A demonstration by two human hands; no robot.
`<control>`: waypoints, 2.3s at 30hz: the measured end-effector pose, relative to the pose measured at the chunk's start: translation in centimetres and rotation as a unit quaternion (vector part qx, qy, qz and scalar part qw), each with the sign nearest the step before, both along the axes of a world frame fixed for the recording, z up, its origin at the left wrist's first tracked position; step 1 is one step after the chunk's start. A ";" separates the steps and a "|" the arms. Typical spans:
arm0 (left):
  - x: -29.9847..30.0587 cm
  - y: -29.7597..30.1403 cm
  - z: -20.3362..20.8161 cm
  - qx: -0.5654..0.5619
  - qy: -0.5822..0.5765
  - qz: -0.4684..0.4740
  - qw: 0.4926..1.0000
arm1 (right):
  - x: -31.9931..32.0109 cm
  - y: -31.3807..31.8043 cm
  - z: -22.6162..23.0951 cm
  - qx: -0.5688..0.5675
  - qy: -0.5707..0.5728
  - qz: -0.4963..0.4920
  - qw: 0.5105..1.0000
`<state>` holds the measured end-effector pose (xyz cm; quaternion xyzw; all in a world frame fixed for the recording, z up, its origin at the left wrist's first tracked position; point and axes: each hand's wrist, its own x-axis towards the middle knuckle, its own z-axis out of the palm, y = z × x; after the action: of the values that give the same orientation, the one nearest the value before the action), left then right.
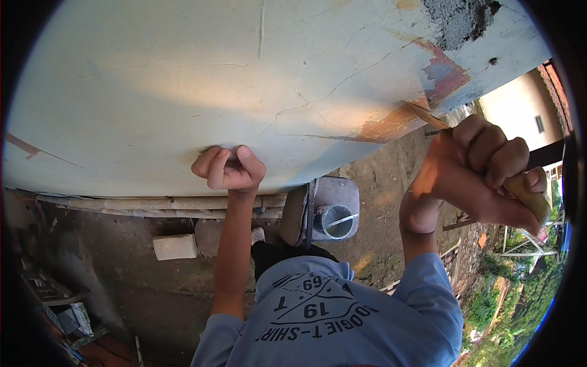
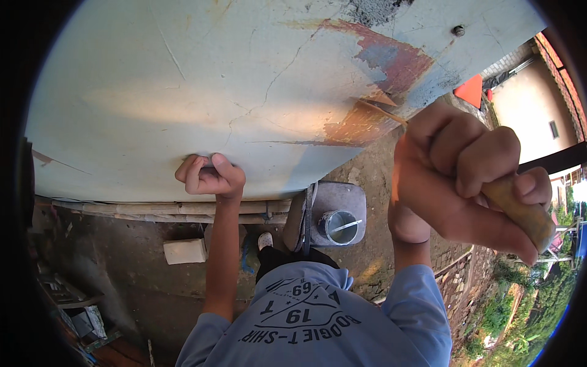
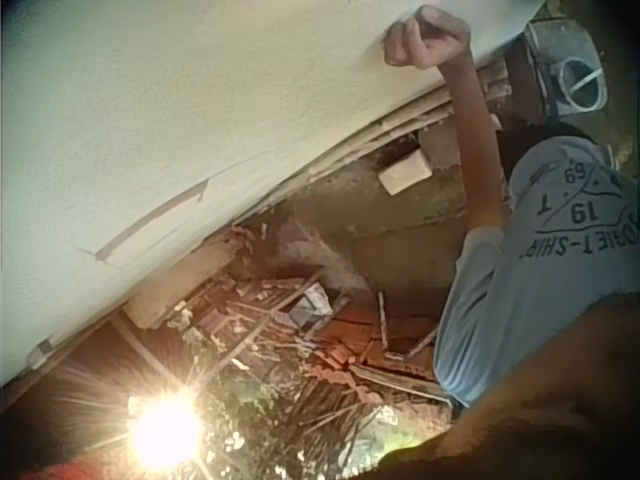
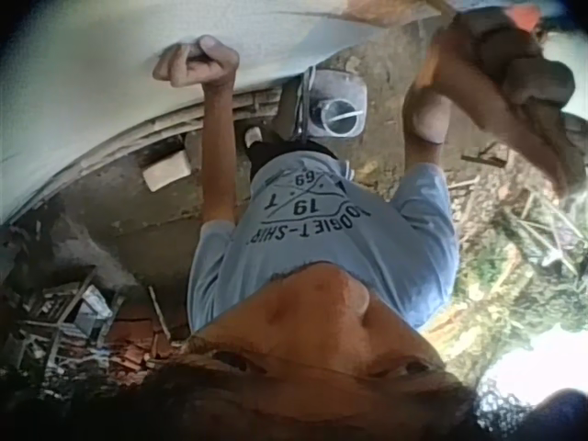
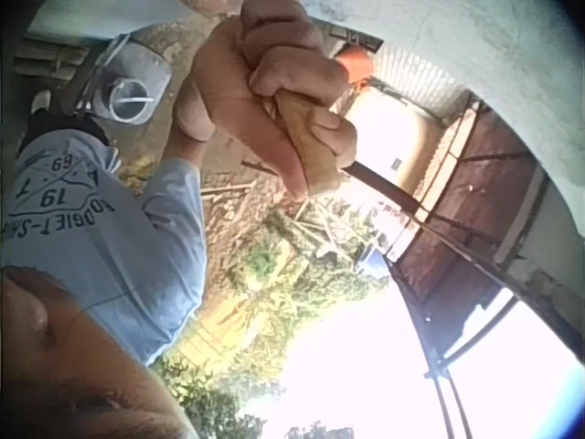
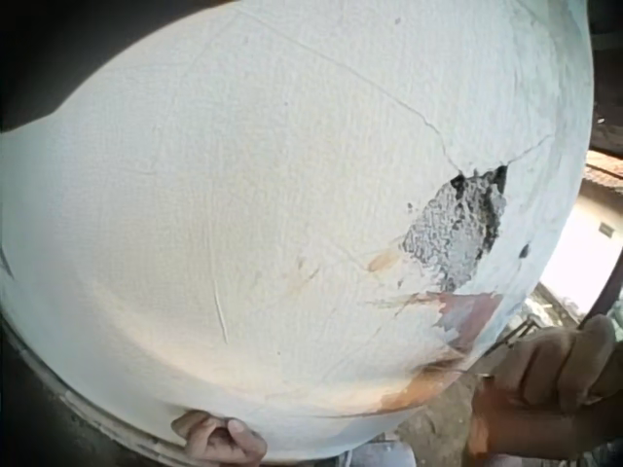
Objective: The person scrapes a wall using a putty knife, chips and scrapes the surface with a chisel, and scrapes the area using a metal blade.
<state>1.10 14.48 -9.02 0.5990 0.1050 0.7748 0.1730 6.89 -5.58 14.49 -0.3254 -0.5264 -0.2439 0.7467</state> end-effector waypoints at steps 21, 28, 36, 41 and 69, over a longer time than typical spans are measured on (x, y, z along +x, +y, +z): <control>-0.6 0.1 1.2 0.043 0.050 0.021 0.998 | -0.7 -1.5 1.3 -0.067 -0.115 -0.071 0.989; -0.7 -0.1 1.4 0.041 0.058 0.024 0.997 | -0.6 -1.6 1.9 -0.030 -0.145 -0.059 0.987; 0.0 -0.3 1.0 0.017 0.018 0.011 1.000 | -0.9 -2.5 1.9 -0.056 -0.140 -0.063 0.986; -0.6 0.1 0.3 0.012 0.020 0.013 1.000 | -0.4 -1.6 1.0 -0.084 -0.132 -0.069 0.985; -0.5 -0.2 0.5 0.009 0.022 0.013 1.000 | -0.8 -1.2 0.6 -0.038 -0.088 -0.081 0.992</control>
<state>0.65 14.25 -8.56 0.6158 0.1098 0.7646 0.1555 6.13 -6.80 15.05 -0.3721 -0.5707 -0.3109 0.6627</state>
